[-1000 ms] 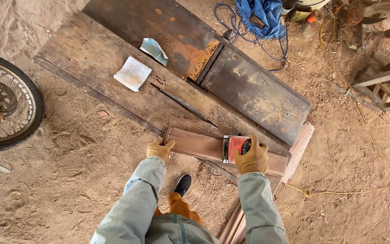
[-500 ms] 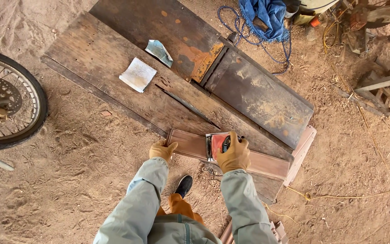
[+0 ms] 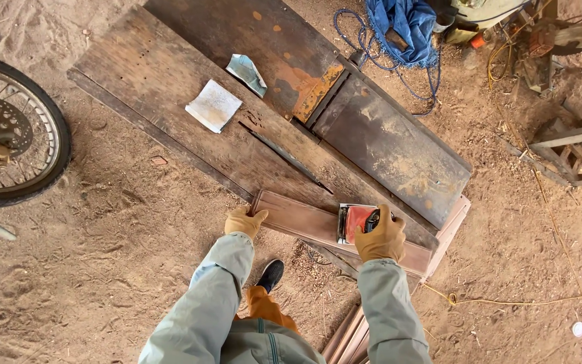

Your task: Sanding a wooden plank using an electric orbital sander followed by manual sanding with a piece of sandpaper.

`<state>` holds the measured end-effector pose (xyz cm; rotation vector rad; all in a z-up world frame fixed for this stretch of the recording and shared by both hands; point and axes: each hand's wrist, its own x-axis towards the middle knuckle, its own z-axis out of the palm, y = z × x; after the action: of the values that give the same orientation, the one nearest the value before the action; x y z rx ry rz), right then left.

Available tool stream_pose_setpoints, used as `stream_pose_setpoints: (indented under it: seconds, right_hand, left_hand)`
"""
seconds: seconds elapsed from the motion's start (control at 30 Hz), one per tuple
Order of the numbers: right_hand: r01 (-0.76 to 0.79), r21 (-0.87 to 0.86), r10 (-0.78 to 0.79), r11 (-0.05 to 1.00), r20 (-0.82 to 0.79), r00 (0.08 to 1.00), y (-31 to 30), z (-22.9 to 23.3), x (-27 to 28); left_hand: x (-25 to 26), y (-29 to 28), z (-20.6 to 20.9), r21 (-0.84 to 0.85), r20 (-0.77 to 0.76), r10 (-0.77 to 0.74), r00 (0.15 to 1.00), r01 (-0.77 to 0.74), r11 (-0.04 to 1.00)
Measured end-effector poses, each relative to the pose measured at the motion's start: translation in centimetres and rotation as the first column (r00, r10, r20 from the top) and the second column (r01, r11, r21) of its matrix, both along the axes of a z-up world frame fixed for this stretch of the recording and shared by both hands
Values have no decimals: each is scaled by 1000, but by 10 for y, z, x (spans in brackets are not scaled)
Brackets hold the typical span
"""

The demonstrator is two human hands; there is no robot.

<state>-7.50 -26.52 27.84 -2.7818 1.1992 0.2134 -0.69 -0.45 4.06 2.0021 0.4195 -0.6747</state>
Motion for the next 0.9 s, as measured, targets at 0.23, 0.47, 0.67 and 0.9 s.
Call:
stream_pose_setpoints:
  seconds: [0.23,0.47,0.67,0.9]
  right_hand:
    - [-39,97,39,995,10,999,36,-5,21]
    - [-70,219,88,973,-73,993,84,8,32]
    - [-84,186,84,979,9,996,54,2,8]
    - [51,107,-58,993,62,996,-35,-16,-44]
  left_hand:
    - [6,-1,24,105,-112,-102,989,113,988]
    - [6,0,12,-38,-251,-110,962,104,994]
    - [4,-1,41,85,-254,-120,960,145,986]
    - [-5,-1,33,111,-137,4,991,11,994]
